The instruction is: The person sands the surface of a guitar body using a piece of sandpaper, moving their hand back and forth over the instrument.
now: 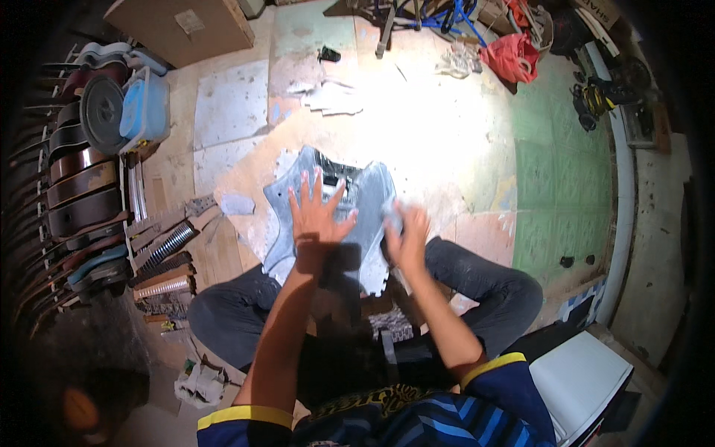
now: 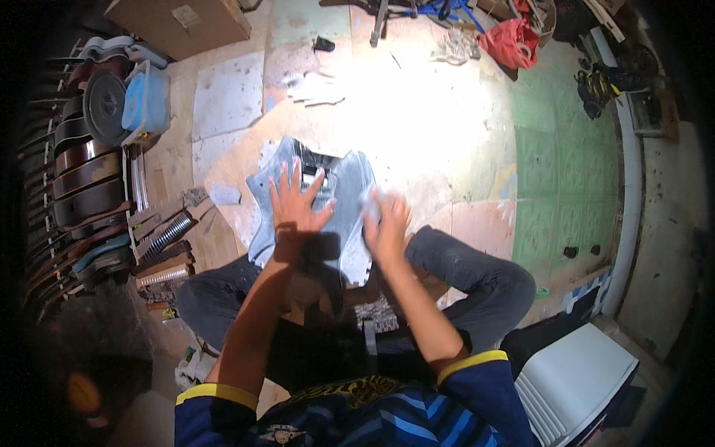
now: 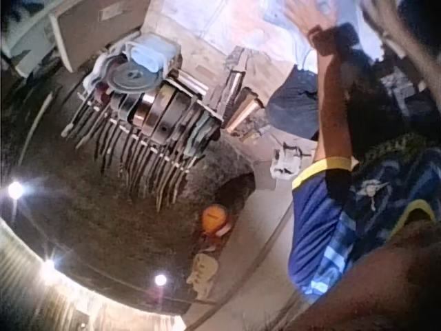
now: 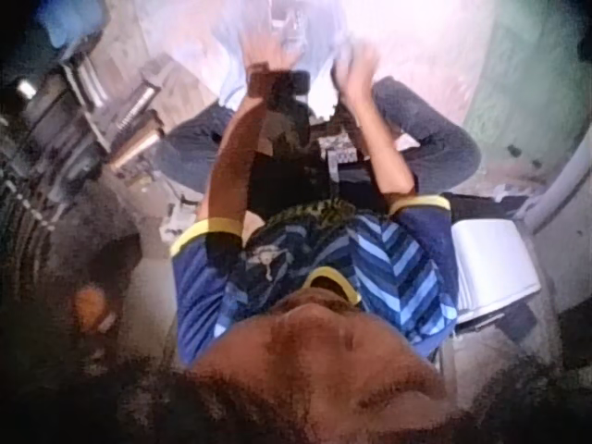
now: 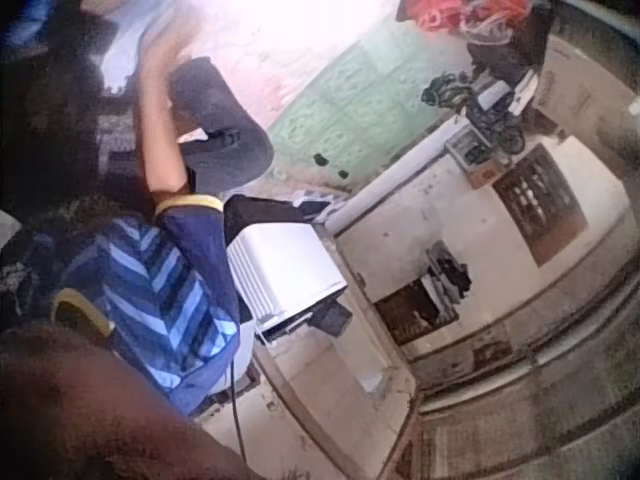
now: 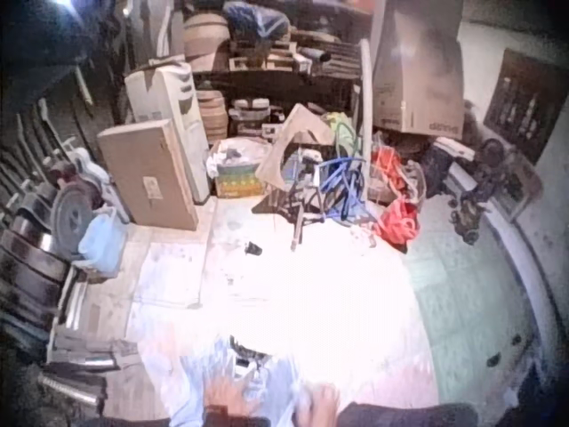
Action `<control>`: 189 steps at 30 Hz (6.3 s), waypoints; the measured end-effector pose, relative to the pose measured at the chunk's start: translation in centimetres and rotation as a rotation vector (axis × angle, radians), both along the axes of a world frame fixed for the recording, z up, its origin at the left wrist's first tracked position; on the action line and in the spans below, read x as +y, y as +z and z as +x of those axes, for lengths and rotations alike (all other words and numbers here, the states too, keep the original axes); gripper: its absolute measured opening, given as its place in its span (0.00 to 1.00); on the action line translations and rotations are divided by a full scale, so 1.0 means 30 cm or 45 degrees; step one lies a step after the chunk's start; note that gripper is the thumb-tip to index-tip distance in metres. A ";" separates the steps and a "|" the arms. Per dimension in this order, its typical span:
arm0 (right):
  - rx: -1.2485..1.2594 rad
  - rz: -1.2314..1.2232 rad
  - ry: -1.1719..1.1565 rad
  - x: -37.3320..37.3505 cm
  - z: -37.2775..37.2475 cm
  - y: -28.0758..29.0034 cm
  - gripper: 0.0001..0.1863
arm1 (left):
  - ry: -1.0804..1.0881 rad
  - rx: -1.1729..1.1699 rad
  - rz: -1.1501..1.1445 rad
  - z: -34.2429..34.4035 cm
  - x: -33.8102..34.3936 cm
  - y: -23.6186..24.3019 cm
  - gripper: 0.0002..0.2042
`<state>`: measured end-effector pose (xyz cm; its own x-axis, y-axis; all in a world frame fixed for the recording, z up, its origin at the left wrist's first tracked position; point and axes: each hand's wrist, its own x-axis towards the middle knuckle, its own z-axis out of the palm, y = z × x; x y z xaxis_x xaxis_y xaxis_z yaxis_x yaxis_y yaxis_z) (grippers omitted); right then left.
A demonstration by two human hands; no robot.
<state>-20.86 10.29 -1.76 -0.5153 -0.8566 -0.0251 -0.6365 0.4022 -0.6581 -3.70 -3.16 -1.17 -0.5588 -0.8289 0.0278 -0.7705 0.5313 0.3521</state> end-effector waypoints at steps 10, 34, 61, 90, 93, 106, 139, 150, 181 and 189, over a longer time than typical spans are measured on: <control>-0.009 -0.130 -0.013 -0.040 -0.008 -0.010 0.27 | 0.031 0.080 -0.049 0.008 0.001 -0.010 0.33; 0.036 -0.087 0.265 0.171 0.122 0.000 0.24 | 0.057 0.049 0.052 0.011 -0.010 0.031 0.33; -0.038 -0.168 -0.017 -0.089 -0.061 0.006 0.23 | -0.018 -0.046 0.021 0.008 -0.015 -0.016 0.37; -0.071 -0.227 -0.072 -0.100 -0.049 0.022 0.24 | -0.098 0.109 -0.081 -0.004 -0.007 -0.009 0.26; 0.053 -0.175 0.110 0.085 0.076 -0.009 0.24 | -0.059 0.124 -0.132 0.014 -0.012 -0.026 0.27; 0.099 -0.230 0.180 0.095 0.052 -0.027 0.25 | -0.092 0.137 -0.052 0.009 -0.017 -0.017 0.27; -0.220 -0.227 -0.145 -0.046 0.011 0.008 0.23 | -0.058 0.173 -0.117 0.001 -0.019 -0.013 0.27; -0.135 -0.274 -0.177 0.044 0.086 -0.062 0.24 | -0.049 0.187 -0.140 0.002 -0.017 -0.020 0.25; 0.018 -0.228 -0.147 0.187 0.204 -0.128 0.27 | -0.061 0.215 -0.099 -0.004 -0.023 -0.029 0.28; -0.033 -0.072 -0.117 0.023 0.105 0.000 0.20 | -0.047 0.200 -0.065 0.018 0.002 -0.022 0.28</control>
<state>-17.69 10.98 -1.76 -0.5914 -0.8064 0.0077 -0.5813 0.4197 -0.6971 -3.16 -3.09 -1.84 -0.5739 -0.8033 0.1592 -0.6879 0.5784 0.4386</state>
